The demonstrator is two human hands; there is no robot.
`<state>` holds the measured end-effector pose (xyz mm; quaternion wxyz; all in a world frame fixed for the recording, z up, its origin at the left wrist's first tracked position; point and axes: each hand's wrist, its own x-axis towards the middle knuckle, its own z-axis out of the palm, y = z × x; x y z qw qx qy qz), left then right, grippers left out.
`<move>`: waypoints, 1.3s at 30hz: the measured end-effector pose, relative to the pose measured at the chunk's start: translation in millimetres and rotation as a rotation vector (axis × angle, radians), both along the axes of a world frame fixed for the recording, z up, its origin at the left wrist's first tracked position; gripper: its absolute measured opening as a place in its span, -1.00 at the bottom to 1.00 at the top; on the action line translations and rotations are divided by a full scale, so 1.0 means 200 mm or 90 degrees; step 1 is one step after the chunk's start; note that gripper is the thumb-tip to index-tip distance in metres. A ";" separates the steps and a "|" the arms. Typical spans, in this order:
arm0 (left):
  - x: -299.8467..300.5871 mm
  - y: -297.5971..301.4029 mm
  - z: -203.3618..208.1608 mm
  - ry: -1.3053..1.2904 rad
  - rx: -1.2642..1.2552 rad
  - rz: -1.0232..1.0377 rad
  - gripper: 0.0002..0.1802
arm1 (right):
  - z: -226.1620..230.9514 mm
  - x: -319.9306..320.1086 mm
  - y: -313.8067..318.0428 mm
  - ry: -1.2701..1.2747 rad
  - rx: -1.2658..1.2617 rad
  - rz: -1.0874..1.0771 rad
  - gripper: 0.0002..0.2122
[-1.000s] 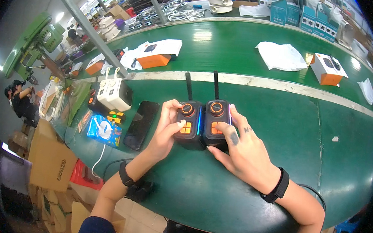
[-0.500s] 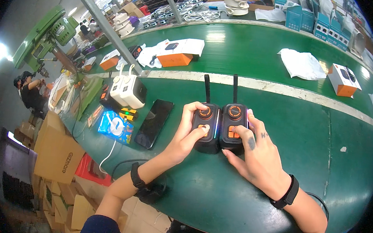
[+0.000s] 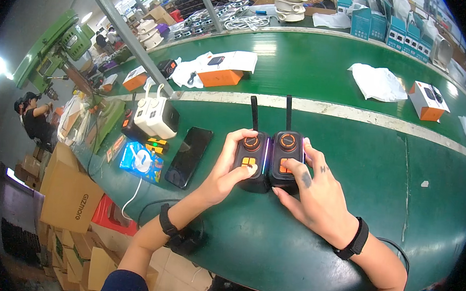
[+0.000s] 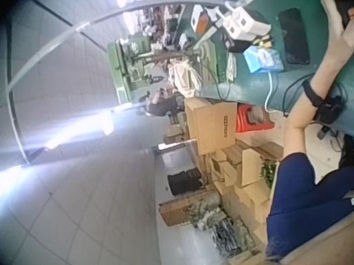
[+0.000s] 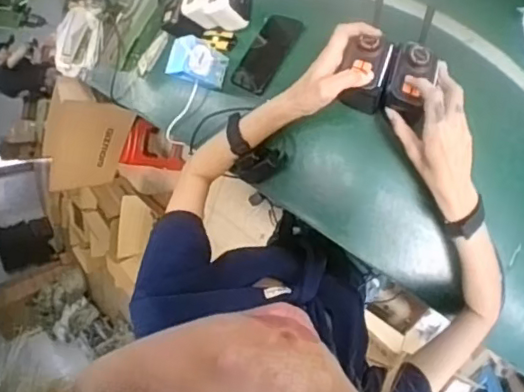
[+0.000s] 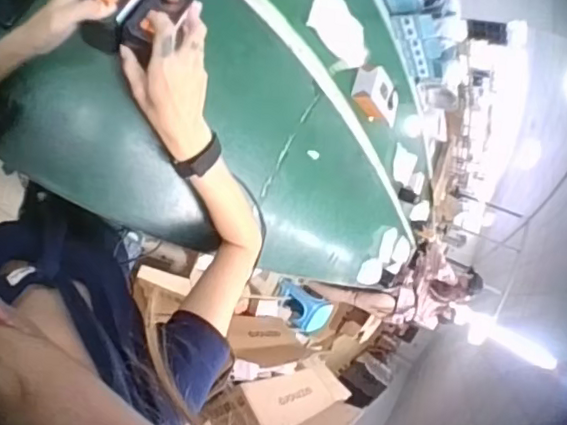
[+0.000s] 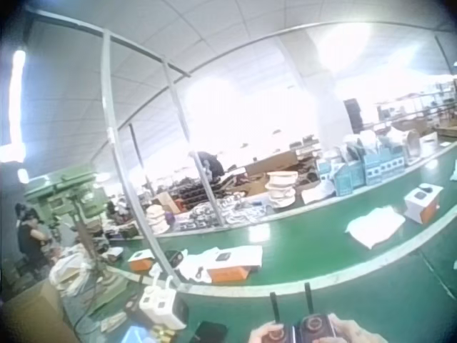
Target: Testing the buttons and LED indicators of handheld electronic devices on an assembly line.
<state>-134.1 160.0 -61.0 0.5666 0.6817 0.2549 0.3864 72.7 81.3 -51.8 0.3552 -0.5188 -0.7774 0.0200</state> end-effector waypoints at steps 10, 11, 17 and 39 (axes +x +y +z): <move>-0.04 0.01 -0.02 -0.105 -0.125 -0.066 -0.24 | -0.01 -0.02 -0.02 -0.018 0.054 0.005 -0.64; -0.04 0.01 -0.01 -0.118 -0.145 -0.083 -0.21 | -0.01 -0.02 -0.02 -0.020 0.066 0.004 -0.64; -0.03 0.01 -0.02 -0.091 -0.135 -0.066 -0.21 | -0.02 0.00 -0.02 -0.025 0.080 0.007 -0.66; -0.05 0.03 -0.05 -0.153 -0.150 -0.098 -0.30 | 0.01 0.00 -0.02 -0.028 0.071 0.013 -0.69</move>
